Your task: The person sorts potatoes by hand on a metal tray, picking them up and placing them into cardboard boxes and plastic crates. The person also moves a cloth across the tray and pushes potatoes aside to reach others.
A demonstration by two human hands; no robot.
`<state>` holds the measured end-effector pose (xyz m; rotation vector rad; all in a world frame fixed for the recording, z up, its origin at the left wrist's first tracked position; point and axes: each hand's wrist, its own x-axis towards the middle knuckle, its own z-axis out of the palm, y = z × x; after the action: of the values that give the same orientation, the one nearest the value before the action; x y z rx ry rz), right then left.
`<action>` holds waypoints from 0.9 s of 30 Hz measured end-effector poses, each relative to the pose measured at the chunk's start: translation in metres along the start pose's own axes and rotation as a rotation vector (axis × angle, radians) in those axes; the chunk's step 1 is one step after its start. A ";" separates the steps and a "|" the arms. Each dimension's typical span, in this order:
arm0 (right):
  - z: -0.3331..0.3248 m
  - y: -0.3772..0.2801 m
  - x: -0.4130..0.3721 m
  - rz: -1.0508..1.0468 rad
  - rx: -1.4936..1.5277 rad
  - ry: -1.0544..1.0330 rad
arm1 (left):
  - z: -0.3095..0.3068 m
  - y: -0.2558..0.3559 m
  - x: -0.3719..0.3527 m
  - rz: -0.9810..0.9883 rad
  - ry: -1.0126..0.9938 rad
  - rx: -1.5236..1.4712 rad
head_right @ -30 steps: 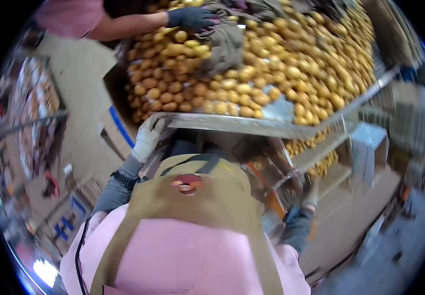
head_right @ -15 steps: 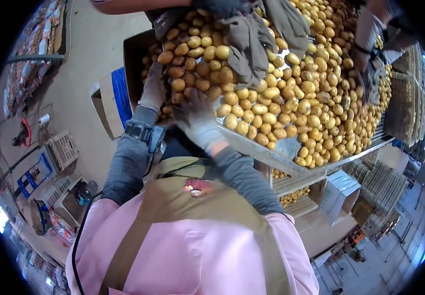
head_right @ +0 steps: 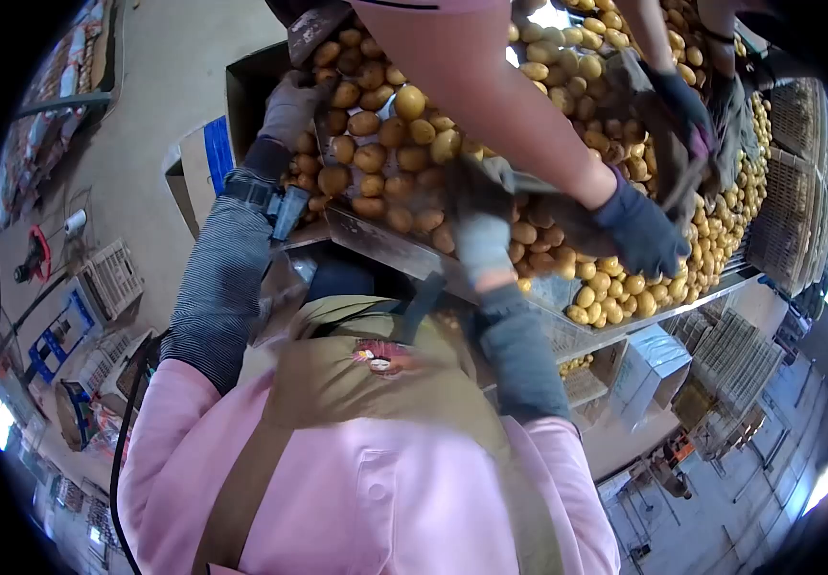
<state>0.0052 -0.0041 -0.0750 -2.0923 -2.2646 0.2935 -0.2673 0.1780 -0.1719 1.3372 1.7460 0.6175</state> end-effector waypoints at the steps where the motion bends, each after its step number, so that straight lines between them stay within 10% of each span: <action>1: 0.031 0.030 -0.033 0.015 -0.072 -0.016 | -0.004 0.002 -0.001 -0.049 -0.055 -0.150; 10: -0.028 -0.019 -0.062 0.089 0.209 0.285 | -0.050 0.020 -0.096 -0.128 0.047 -1.012; 12: -0.009 -0.035 -0.050 -0.090 0.381 0.306 | -0.041 -0.009 -0.115 0.068 -0.063 -0.432; 14: 0.005 -0.054 -0.024 -0.196 0.499 0.266 | -0.041 0.022 -0.135 -0.294 -0.207 -0.544; 18: 0.032 -0.070 0.068 -0.278 0.218 0.257 | -0.020 0.027 -0.123 -0.116 0.148 -0.465; 22: 0.037 -0.077 0.135 -0.093 0.291 -0.209 | -0.018 0.017 -0.099 -0.089 -0.164 -0.733; 25: 0.043 -0.093 0.083 -0.419 0.042 0.078 | -0.030 0.022 -0.096 -0.203 -0.149 -0.769; 27: 0.045 -0.089 0.042 -0.408 0.086 0.060 | -0.033 -0.018 -0.083 0.204 -0.181 -0.384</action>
<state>-0.0928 0.0269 -0.1084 -1.5274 -2.5162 0.2948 -0.2975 0.0977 -0.1422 1.2607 1.2781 0.8679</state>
